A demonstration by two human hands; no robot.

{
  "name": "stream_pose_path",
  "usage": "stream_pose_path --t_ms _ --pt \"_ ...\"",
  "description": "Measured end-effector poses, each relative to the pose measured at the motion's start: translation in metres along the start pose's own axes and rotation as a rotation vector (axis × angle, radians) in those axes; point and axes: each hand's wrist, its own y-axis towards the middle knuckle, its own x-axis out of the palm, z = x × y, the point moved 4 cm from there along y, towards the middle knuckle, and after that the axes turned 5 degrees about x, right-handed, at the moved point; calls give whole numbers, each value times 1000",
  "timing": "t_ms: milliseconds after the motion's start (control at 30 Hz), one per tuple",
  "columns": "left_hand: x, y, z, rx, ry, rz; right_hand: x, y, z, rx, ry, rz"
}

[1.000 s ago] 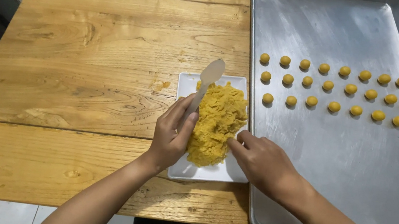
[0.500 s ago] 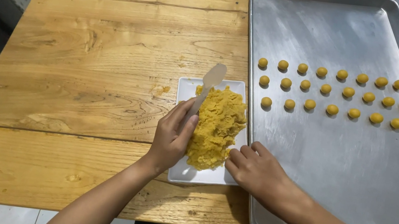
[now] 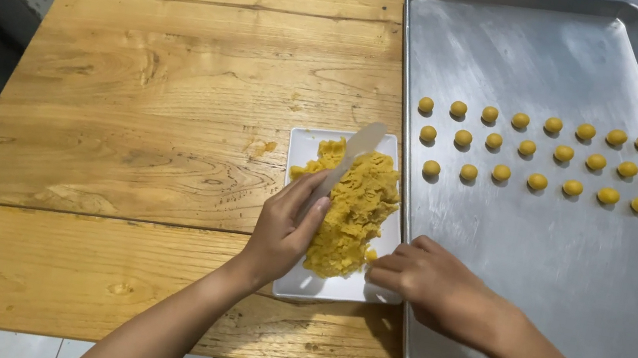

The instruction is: A person portions yellow dough using a small spatula, rolls it into small balls between their hands, and arranges them in rows on a metal baking tray.

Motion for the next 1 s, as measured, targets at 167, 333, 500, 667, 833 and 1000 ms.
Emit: stream_pose_path --t_ms 167,333,500,667,833,1000 --pt "-11 7 -3 -105 -80 11 -42 11 11 233 564 64" --pt "-15 6 -9 -139 -135 79 -22 19 33 324 1208 175" --pt "-10 9 -1 -151 -182 64 -9 22 39 341 1232 177" --pt "-9 7 0 -147 -170 51 -13 21 26 319 831 204" --pt "-10 7 -2 -133 -149 56 2 22 16 186 509 366" --pt "-9 7 -9 -124 -141 57 8 21 10 122 314 596"
